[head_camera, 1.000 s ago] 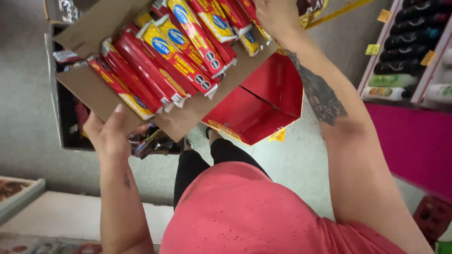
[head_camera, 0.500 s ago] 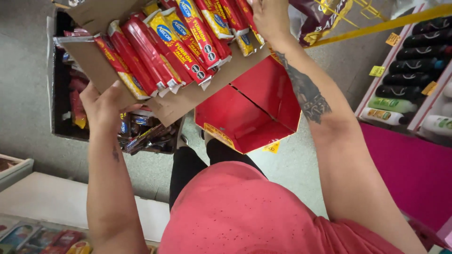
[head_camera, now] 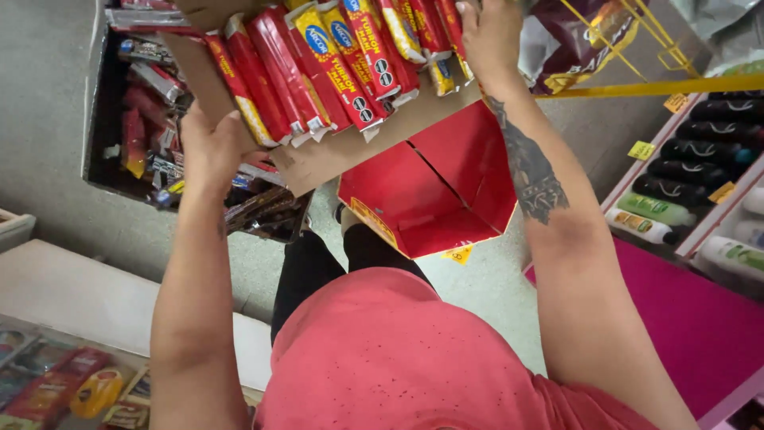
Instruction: The person sorts through a large red box filled with various packaged snacks, picking up items and moving them to a cardboard box on the left. They handle multiple snack bars and packages by hand, transferring them from the red box to the cardboard box.
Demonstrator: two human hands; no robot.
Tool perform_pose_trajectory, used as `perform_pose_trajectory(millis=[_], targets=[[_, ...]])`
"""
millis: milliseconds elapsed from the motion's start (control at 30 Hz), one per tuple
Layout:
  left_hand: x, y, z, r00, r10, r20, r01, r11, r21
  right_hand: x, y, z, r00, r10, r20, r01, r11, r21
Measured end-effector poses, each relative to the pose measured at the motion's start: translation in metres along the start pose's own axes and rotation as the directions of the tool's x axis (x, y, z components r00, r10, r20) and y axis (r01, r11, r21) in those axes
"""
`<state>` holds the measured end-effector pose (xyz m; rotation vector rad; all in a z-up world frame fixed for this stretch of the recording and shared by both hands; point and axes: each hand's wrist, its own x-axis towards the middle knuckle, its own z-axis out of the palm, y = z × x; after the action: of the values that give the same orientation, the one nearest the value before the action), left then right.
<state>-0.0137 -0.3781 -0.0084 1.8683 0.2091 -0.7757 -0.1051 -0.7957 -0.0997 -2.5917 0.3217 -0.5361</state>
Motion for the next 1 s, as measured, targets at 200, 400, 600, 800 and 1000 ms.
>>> perform_pose_trajectory(millis=[200,400,600,800,1000], targets=[[-0.021,0.000,0.004,1.000,0.011,0.023,-0.014,0.988,0.154,-0.004,-0.005,-0.030,0.997,-0.078,0.016,0.077,0.995,0.061],[0.005,-0.088,0.020,0.950,0.286,-0.127,-0.228,0.912,0.341,-0.014,-0.013,-0.020,0.998,0.055,0.026,-0.055,0.998,0.002],[-0.040,-0.034,0.020,0.999,0.044,0.002,-0.044,0.999,-0.004,-0.014,-0.023,-0.033,0.988,0.091,0.124,-0.103,0.990,0.100],[-0.017,-0.071,0.013,0.982,0.175,-0.067,-0.161,0.971,0.176,-0.023,0.004,-0.020,0.989,0.074,0.129,-0.077,0.997,0.020],[-0.053,-0.027,0.012,0.999,0.027,-0.039,-0.022,0.990,0.136,-0.023,-0.012,-0.028,0.964,0.175,0.202,-0.175,0.984,-0.020]])
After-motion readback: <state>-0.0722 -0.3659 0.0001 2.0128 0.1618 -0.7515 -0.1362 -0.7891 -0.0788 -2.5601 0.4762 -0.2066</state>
